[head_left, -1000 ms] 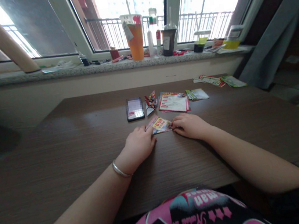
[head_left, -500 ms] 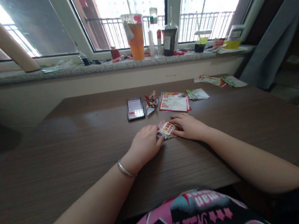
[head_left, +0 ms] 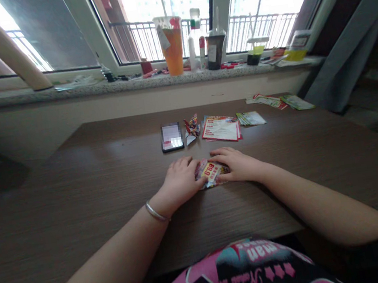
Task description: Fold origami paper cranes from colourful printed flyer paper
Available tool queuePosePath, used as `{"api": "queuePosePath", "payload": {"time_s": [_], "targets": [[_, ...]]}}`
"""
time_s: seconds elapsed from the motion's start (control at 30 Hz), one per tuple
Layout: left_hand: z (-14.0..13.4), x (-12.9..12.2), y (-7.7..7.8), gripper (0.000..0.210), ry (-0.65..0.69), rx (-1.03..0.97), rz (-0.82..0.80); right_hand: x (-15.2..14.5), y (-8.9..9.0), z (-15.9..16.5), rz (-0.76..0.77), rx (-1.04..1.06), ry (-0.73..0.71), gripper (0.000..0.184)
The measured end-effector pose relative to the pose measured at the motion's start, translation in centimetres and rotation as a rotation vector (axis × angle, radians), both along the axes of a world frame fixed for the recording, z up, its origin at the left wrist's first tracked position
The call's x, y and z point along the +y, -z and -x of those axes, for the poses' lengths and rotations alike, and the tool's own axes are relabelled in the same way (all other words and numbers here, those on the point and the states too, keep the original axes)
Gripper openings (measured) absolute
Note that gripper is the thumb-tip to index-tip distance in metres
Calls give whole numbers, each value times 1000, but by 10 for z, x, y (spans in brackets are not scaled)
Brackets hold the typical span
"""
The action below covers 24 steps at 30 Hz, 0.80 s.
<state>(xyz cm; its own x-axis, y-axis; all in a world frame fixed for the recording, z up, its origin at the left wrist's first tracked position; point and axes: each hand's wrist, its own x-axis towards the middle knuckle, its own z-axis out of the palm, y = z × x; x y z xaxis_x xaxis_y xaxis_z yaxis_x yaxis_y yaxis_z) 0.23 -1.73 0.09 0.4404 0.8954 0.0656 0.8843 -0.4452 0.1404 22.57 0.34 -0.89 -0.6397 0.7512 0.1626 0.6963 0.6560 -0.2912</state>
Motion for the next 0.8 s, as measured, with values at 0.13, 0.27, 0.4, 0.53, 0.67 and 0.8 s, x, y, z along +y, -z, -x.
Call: {"api": "queuePosePath", "payload": {"time_s": [0.13, 0.27, 0.4, 0.53, 0.67, 0.8], "targets": [[-1, 4, 0, 55, -37, -48, 106, 0, 0, 1, 15, 7, 1, 71], [-8, 8, 4, 55, -136, -110, 129, -1, -1, 3, 21, -11, -10, 70], [-10, 9, 7, 57, -115, -120, 131, -2, -2, 3, 39, -9, -37, 72], [-8, 9, 9, 53, -88, -164, 109, -1, -1, 2, 51, 1, -30, 70], [-10, 10, 8, 50, -143, -212, 148, 1, 2, 2, 53, 8, -32, 74], [-13, 11, 7, 42, -162, -236, 148, 1, 3, 3, 46, 22, -25, 77]]}}
